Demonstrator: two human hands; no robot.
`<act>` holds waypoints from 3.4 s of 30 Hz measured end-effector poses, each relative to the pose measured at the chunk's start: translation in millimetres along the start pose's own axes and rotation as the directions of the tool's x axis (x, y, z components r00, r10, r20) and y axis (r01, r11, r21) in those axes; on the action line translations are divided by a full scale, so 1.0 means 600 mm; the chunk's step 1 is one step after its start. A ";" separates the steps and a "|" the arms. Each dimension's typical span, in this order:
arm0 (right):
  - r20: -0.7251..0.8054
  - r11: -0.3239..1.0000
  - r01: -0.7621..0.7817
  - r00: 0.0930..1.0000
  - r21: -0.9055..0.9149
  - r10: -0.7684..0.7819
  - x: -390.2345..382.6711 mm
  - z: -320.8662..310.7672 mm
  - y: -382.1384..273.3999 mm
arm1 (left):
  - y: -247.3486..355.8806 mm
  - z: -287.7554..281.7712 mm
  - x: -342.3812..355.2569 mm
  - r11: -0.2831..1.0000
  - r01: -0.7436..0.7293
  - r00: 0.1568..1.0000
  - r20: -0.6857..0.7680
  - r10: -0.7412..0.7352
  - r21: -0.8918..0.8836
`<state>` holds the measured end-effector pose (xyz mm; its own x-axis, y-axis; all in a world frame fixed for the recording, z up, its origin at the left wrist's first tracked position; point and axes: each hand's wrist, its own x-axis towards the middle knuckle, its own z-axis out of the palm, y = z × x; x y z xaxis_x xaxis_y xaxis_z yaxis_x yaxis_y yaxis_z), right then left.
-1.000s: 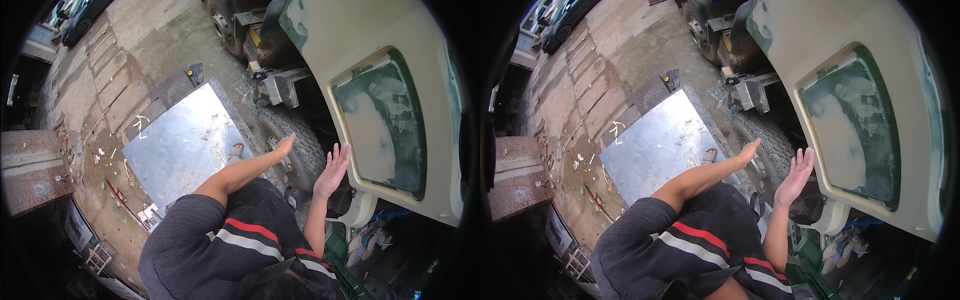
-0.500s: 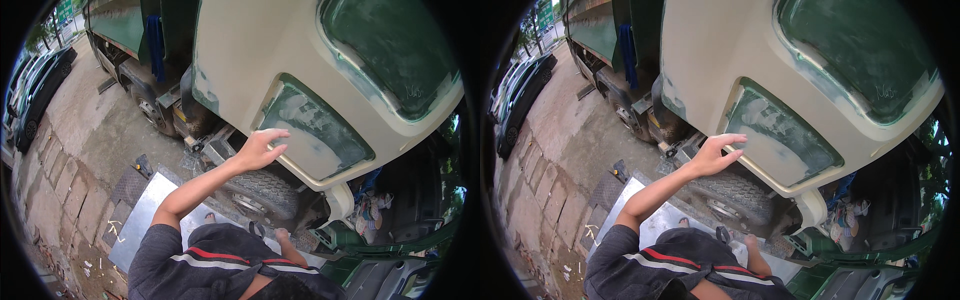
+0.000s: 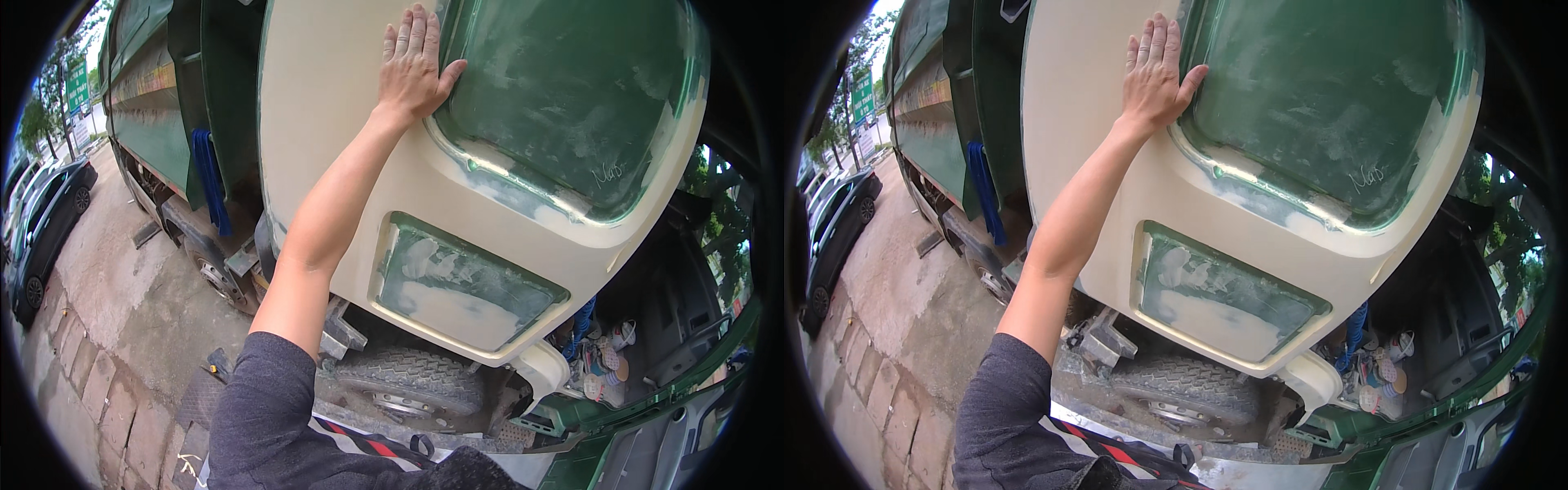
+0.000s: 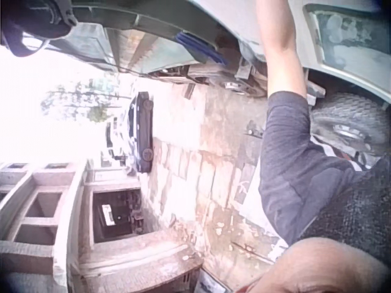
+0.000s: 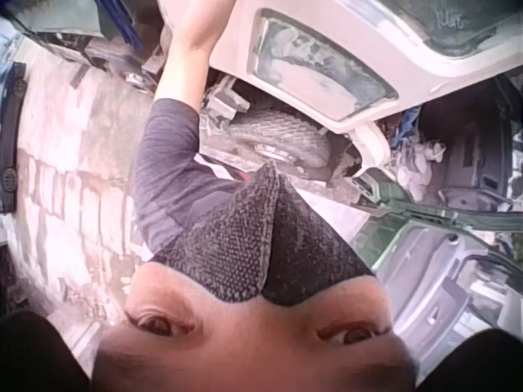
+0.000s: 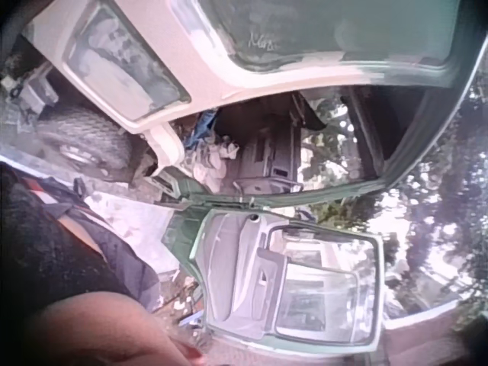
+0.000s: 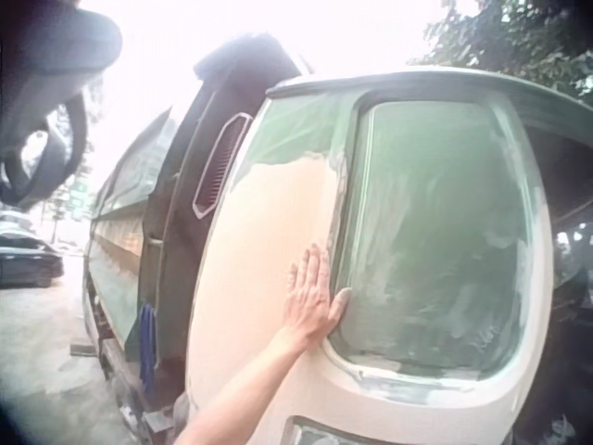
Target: The person uses a power sander to smooth the surface of a vehicle body and then wipes the sanded area by hand.
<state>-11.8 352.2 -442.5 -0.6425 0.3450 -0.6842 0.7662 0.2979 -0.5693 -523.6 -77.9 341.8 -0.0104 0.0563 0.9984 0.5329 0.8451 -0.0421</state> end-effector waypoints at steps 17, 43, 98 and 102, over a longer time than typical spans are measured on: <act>0.041 0.964 0.250 0.966 0.086 -0.254 0.145 0.003 -0.258 | -0.034 0.025 0.205 0.995 -0.039 0.999 0.041 0.036 0.089; -0.086 0.892 -0.098 0.985 0.442 0.151 0.203 -0.120 0.086 | -0.169 0.084 0.498 0.883 -0.124 0.990 0.112 0.082 0.453; 0.925 0.672 0.741 0.254 0.001 -0.281 0.217 -0.396 -0.193 | 0.211 -0.043 -0.471 0.447 0.894 0.444 0.148 -0.884 -0.013; 0.968 0.637 0.769 0.113 0.058 -0.224 0.202 -0.405 -0.207 | 0.260 -0.044 -0.509 0.376 0.923 0.344 0.272 -0.899 0.075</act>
<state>-186.3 573.4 -343.8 -0.2369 -0.8894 -0.3909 -0.0057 0.4036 -0.9149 -414.7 22.7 31.1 -0.7127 -0.5955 0.3708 0.1271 0.4102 0.9031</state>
